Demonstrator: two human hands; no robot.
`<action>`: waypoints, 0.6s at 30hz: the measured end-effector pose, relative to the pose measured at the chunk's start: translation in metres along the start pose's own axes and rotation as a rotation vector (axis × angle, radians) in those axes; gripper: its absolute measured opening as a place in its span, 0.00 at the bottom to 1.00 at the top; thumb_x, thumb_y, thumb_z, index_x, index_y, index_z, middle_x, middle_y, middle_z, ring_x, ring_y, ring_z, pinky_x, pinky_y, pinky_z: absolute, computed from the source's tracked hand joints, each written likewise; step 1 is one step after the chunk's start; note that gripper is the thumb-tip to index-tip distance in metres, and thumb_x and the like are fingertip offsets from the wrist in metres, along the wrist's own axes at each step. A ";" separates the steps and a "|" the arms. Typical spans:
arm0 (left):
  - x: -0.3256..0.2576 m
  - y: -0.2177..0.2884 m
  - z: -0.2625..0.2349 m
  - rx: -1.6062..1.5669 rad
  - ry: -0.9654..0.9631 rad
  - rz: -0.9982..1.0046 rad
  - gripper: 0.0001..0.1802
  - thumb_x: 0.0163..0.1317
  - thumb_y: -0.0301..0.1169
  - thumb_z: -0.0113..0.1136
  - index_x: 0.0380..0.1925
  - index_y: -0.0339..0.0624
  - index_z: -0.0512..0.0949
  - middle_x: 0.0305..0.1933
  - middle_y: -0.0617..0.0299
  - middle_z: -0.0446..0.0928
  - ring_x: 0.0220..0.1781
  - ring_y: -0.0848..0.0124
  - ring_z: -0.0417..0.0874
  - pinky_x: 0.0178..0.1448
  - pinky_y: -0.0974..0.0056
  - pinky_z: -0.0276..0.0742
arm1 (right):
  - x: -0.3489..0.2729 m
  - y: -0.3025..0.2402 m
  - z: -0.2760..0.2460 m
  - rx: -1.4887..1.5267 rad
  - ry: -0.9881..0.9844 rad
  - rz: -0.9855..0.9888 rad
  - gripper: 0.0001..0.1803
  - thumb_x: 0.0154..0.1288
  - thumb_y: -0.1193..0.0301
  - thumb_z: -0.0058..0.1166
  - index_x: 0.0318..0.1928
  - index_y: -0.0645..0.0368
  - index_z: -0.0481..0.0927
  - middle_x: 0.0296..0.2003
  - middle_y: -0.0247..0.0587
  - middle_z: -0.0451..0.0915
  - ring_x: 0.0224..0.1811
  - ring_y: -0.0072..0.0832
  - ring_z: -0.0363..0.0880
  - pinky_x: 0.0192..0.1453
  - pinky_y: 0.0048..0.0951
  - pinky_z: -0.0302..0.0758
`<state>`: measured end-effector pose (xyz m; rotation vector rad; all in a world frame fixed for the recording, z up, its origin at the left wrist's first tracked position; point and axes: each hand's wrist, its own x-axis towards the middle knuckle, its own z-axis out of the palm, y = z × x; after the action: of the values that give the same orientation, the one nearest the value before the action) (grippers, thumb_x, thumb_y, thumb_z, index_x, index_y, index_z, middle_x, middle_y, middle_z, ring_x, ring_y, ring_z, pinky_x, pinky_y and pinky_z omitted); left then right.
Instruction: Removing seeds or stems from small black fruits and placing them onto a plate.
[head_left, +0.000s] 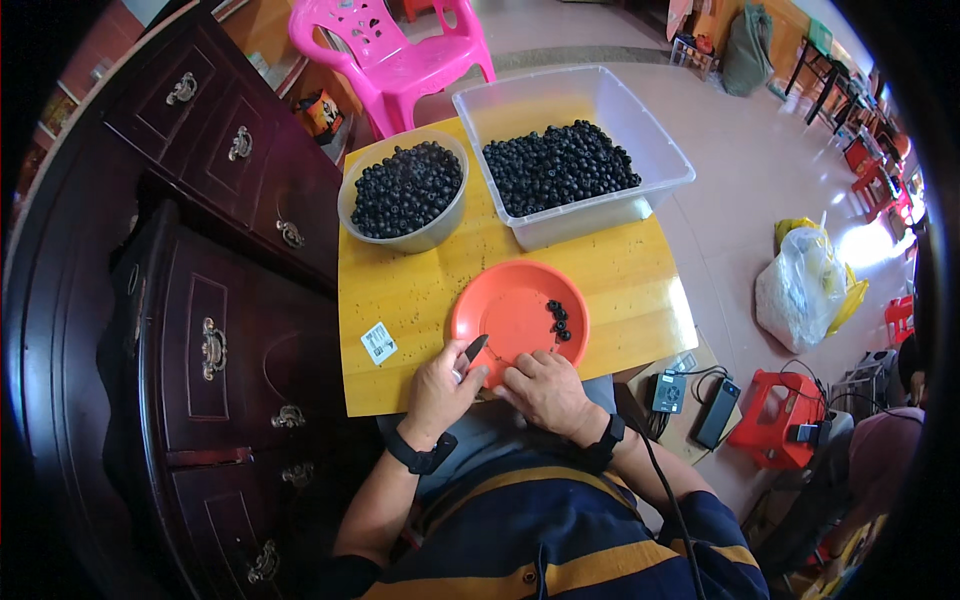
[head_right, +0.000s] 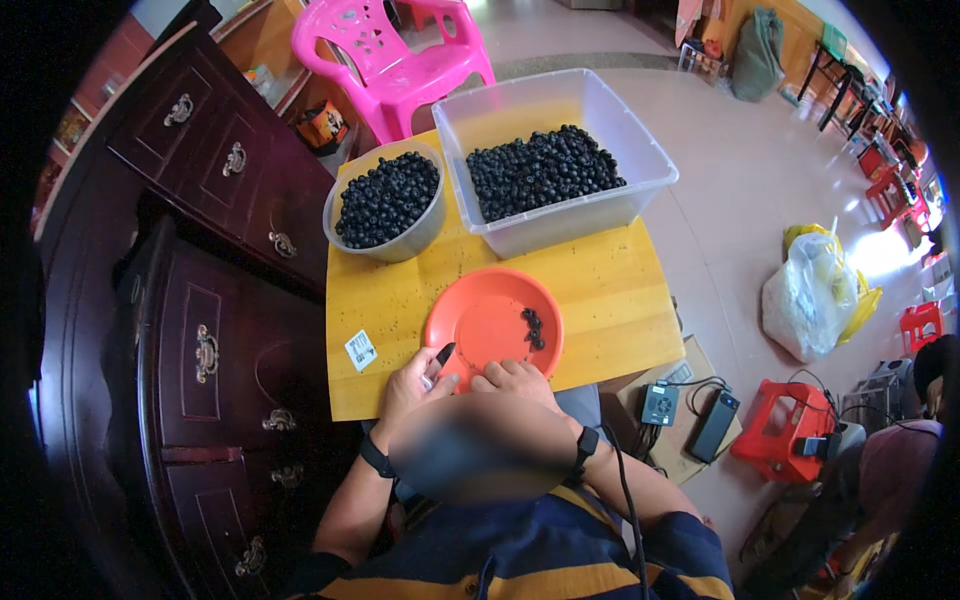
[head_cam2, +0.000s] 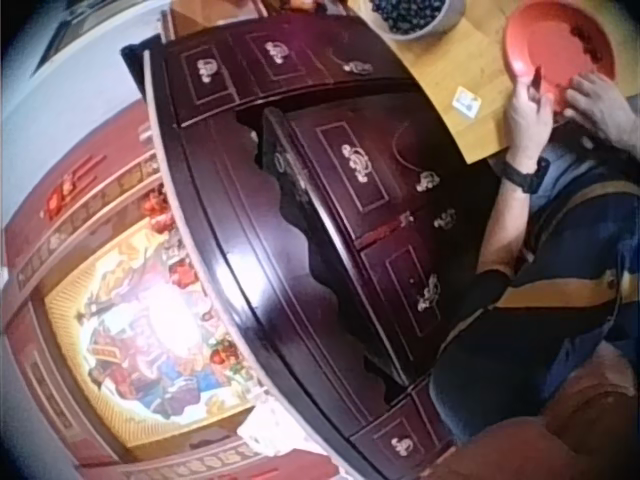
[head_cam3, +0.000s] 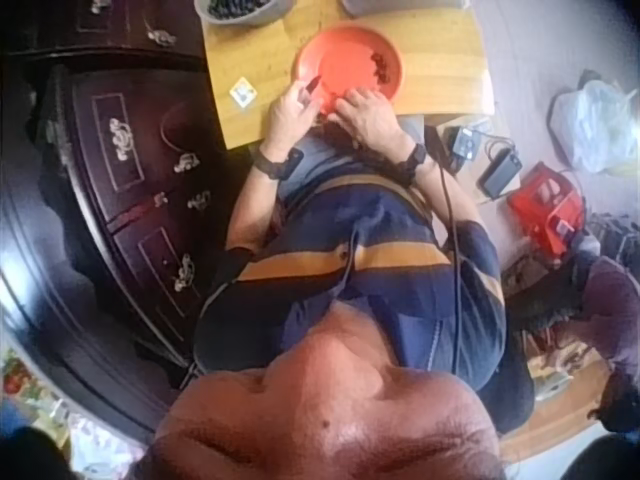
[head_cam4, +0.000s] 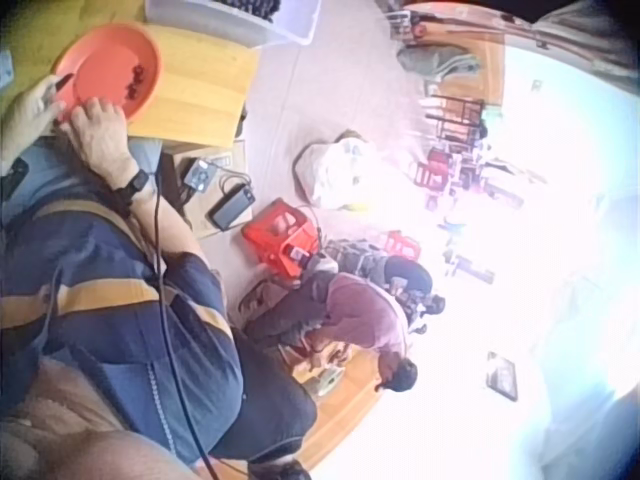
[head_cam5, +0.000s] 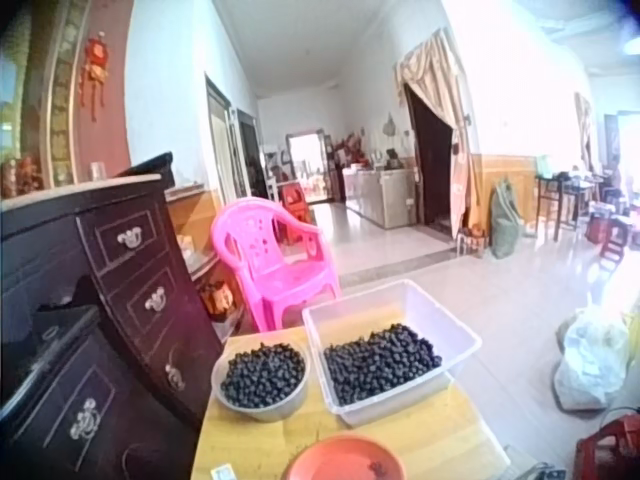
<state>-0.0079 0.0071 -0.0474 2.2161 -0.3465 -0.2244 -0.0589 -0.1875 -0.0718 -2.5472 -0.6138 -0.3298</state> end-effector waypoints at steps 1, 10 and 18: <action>0.000 -0.005 0.003 -0.019 0.015 0.032 0.19 0.59 0.30 0.68 0.49 0.39 0.76 0.28 0.51 0.81 0.31 0.60 0.83 0.36 0.59 0.78 | 0.001 0.002 0.001 0.002 0.043 -0.002 0.12 0.66 0.58 0.58 0.34 0.52 0.77 0.34 0.38 0.76 0.36 0.37 0.77 0.42 0.38 0.75; -0.002 0.007 0.003 0.029 0.025 -0.004 0.19 0.59 0.35 0.68 0.47 0.40 0.77 0.29 0.49 0.81 0.33 0.51 0.85 0.37 0.55 0.79 | 0.010 0.005 0.000 0.569 0.282 0.350 0.17 0.71 0.56 0.57 0.29 0.52 0.76 0.24 0.35 0.73 0.25 0.29 0.77 0.30 0.32 0.75; -0.016 0.015 -0.002 -0.123 0.018 0.045 0.21 0.60 0.34 0.68 0.50 0.36 0.78 0.32 0.47 0.83 0.35 0.57 0.87 0.40 0.59 0.80 | 0.005 0.014 -0.023 2.532 0.218 0.978 0.19 0.78 0.53 0.47 0.47 0.57 0.79 0.41 0.37 0.84 0.37 0.27 0.82 0.40 0.29 0.80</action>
<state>-0.0252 0.0047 -0.0334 2.0858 -0.3628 -0.1959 -0.0503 -0.2086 -0.0568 -0.0777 0.3868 0.3924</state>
